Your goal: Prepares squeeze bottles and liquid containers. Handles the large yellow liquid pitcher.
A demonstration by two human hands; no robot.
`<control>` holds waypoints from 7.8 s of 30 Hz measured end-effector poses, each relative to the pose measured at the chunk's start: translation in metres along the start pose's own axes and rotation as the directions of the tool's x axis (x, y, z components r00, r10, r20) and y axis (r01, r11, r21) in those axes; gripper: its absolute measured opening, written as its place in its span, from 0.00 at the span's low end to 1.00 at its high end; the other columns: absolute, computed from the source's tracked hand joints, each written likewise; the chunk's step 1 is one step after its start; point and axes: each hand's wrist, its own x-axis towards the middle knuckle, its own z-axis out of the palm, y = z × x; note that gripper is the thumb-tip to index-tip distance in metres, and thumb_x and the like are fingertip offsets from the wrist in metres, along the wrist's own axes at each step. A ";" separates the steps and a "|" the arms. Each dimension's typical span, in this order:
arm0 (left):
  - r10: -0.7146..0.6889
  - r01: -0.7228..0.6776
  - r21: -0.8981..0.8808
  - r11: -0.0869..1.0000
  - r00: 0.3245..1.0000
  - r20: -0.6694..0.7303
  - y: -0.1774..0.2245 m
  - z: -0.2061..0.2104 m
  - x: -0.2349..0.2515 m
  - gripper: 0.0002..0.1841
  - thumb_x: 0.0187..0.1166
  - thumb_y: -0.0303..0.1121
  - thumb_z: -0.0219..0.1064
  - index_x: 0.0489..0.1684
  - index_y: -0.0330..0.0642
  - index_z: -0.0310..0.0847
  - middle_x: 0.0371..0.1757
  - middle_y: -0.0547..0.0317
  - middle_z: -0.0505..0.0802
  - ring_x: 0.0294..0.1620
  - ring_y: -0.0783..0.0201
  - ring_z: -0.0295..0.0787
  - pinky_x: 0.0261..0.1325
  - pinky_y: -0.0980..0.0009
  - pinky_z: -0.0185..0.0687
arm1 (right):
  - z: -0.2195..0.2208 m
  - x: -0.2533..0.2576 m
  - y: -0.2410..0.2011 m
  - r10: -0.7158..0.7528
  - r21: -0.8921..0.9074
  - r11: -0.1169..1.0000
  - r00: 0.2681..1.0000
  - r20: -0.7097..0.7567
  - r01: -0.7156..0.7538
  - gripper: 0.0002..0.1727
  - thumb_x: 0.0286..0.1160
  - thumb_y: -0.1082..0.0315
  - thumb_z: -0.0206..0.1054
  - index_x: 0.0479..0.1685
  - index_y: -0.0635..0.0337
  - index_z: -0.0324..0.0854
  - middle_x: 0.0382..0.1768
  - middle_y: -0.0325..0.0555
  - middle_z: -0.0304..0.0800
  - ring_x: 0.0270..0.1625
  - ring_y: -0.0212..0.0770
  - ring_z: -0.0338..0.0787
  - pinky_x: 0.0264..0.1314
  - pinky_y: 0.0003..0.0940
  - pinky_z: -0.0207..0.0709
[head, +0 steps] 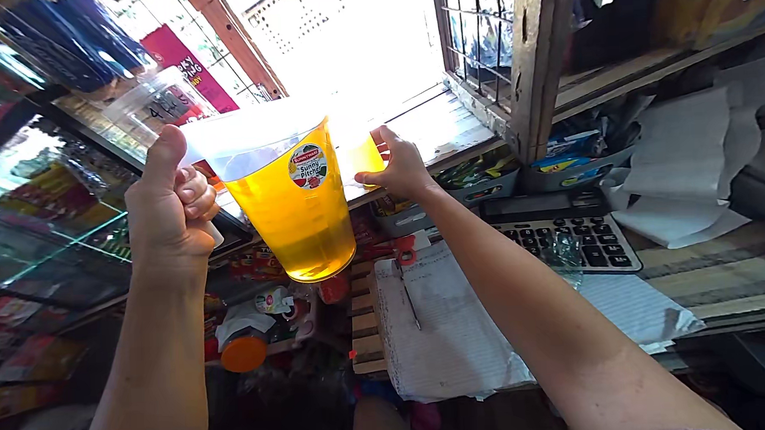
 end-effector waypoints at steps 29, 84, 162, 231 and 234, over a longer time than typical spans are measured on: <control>-0.017 0.017 0.071 0.997 1.000 0.007 0.013 0.001 0.002 0.22 0.87 0.51 0.61 0.15 0.65 0.64 0.10 0.81 0.64 0.07 0.83 0.56 0.11 0.88 0.52 | -0.001 0.000 -0.001 0.006 -0.002 1.000 1.000 0.005 -0.006 0.39 0.52 0.65 0.89 0.69 0.62 0.78 0.62 0.54 0.89 0.62 0.48 0.91 0.67 0.50 0.84; -0.035 0.033 0.112 0.993 0.999 0.015 0.018 0.000 0.006 0.24 0.86 0.52 0.63 0.13 0.65 0.62 0.10 0.80 0.63 0.07 0.83 0.55 0.11 0.87 0.52 | -0.003 -0.001 0.000 -0.001 -0.021 1.000 1.000 0.026 0.002 0.39 0.55 0.65 0.88 0.72 0.60 0.78 0.62 0.53 0.90 0.63 0.48 0.91 0.69 0.52 0.82; -0.044 0.040 0.121 0.992 0.999 0.029 0.020 -0.001 0.008 0.23 0.85 0.51 0.64 0.14 0.64 0.63 0.10 0.80 0.63 0.07 0.83 0.55 0.10 0.87 0.52 | -0.003 -0.001 -0.002 0.026 -0.051 0.998 0.999 0.040 -0.024 0.40 0.55 0.64 0.88 0.73 0.59 0.77 0.63 0.53 0.89 0.63 0.50 0.91 0.68 0.53 0.82; -0.060 0.055 0.126 0.990 0.998 0.035 0.020 -0.001 0.008 0.23 0.85 0.51 0.63 0.14 0.64 0.64 0.09 0.80 0.64 0.07 0.83 0.56 0.10 0.88 0.52 | -0.004 -0.002 -0.002 0.033 -0.033 0.999 0.998 0.045 -0.031 0.39 0.55 0.65 0.88 0.72 0.59 0.77 0.62 0.52 0.90 0.61 0.48 0.91 0.67 0.53 0.83; -0.060 0.055 0.130 0.990 0.997 0.039 0.020 -0.002 0.008 0.23 0.86 0.51 0.63 0.14 0.64 0.64 0.09 0.80 0.64 0.07 0.83 0.55 0.10 0.88 0.52 | -0.004 -0.001 -0.003 0.034 -0.030 0.999 0.998 0.046 -0.033 0.39 0.55 0.65 0.88 0.73 0.59 0.77 0.62 0.52 0.90 0.61 0.48 0.91 0.67 0.53 0.83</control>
